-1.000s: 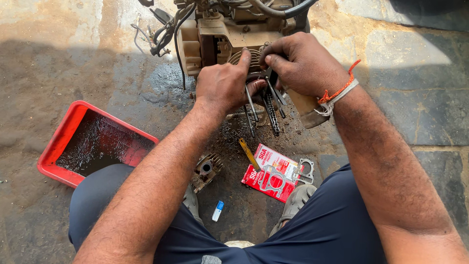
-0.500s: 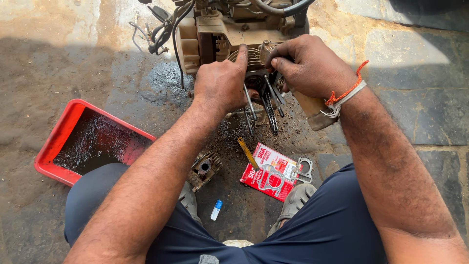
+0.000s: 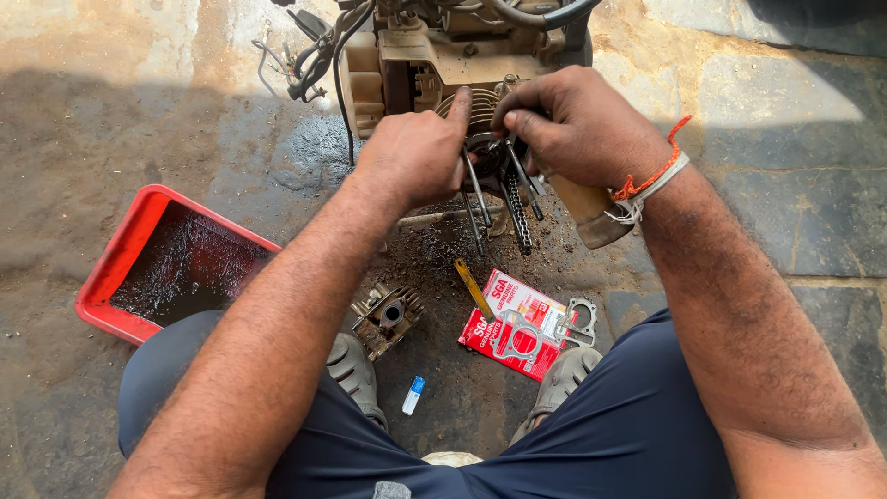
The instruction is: The person sits on the ground and works on a small engine, using a wrench to tighten bolts on the cylinder head. They also apply oil to the internal components and adjust the timing chain.
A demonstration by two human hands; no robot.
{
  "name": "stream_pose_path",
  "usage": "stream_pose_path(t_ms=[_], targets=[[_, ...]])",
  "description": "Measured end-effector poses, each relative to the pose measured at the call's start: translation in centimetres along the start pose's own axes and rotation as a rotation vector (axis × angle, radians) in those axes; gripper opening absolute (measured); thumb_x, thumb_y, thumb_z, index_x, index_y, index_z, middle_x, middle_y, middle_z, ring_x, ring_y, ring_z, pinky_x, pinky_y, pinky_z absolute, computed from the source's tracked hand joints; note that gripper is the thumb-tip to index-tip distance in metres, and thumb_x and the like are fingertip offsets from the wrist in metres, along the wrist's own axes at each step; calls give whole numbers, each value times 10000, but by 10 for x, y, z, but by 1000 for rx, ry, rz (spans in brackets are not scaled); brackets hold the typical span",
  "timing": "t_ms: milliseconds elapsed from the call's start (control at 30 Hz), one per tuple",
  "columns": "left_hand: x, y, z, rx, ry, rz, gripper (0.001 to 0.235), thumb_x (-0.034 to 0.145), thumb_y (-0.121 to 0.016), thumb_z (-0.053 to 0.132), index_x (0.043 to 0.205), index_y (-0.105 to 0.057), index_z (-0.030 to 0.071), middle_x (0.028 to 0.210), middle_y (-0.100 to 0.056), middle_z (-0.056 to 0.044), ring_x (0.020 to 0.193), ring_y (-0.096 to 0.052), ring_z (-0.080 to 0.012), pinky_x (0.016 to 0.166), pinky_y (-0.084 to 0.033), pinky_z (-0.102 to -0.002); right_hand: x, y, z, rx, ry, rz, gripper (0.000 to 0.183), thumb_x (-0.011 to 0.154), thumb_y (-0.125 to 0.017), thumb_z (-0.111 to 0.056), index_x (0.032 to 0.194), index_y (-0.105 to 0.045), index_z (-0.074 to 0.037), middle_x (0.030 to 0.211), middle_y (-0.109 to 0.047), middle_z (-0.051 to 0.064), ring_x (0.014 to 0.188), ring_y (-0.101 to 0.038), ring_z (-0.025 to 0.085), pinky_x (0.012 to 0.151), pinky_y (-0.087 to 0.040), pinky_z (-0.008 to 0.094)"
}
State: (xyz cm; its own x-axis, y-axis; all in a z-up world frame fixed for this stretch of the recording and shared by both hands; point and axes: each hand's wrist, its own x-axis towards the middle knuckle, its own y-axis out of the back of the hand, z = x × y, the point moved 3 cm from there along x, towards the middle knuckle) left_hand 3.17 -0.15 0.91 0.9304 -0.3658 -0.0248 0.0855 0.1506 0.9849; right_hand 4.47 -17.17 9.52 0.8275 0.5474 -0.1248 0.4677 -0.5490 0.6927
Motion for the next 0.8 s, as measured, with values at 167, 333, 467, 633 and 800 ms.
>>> stream_pose_path(t_ms=[167,333,467,633,800], targets=[[-6,2,-4,14,8,112,981,834,-757,596,1565,-332,98,795,-730,-131,709,-736,-299,637,-614,-469,1,-4,-4,13,41,14,185,999,-612,-92,1094,-740,2,799,-735,54,608,-673,97,571,-583,275],[-5,3,-5,60,31,204,1000,783,-743,749,1539,-414,183,737,-731,-104,661,-737,-288,577,-609,-452,4,-7,-6,-16,45,30,190,990,-619,-93,1099,-741,5,779,-736,52,604,-670,92,566,-587,280],[-6,-3,4,97,60,277,1055,728,-684,837,1523,-448,184,665,-710,-72,579,-719,-233,528,-605,-400,4,-8,-4,-4,48,19,196,1004,-609,-93,1096,-742,18,766,-732,75,595,-667,96,565,-585,292],[-3,-8,12,53,114,264,1072,788,-624,860,1505,-437,86,627,-683,-58,524,-696,-180,454,-589,-366,6,-9,-4,-35,49,11,200,998,-613,-100,1103,-744,8,782,-752,71,608,-692,91,579,-604,280],[6,-6,4,98,11,116,813,959,-671,497,1543,-378,13,671,-701,-86,535,-708,-219,486,-611,-390,4,-7,-2,-29,31,24,200,988,-612,-96,1099,-746,1,803,-758,68,599,-686,104,564,-597,288]])
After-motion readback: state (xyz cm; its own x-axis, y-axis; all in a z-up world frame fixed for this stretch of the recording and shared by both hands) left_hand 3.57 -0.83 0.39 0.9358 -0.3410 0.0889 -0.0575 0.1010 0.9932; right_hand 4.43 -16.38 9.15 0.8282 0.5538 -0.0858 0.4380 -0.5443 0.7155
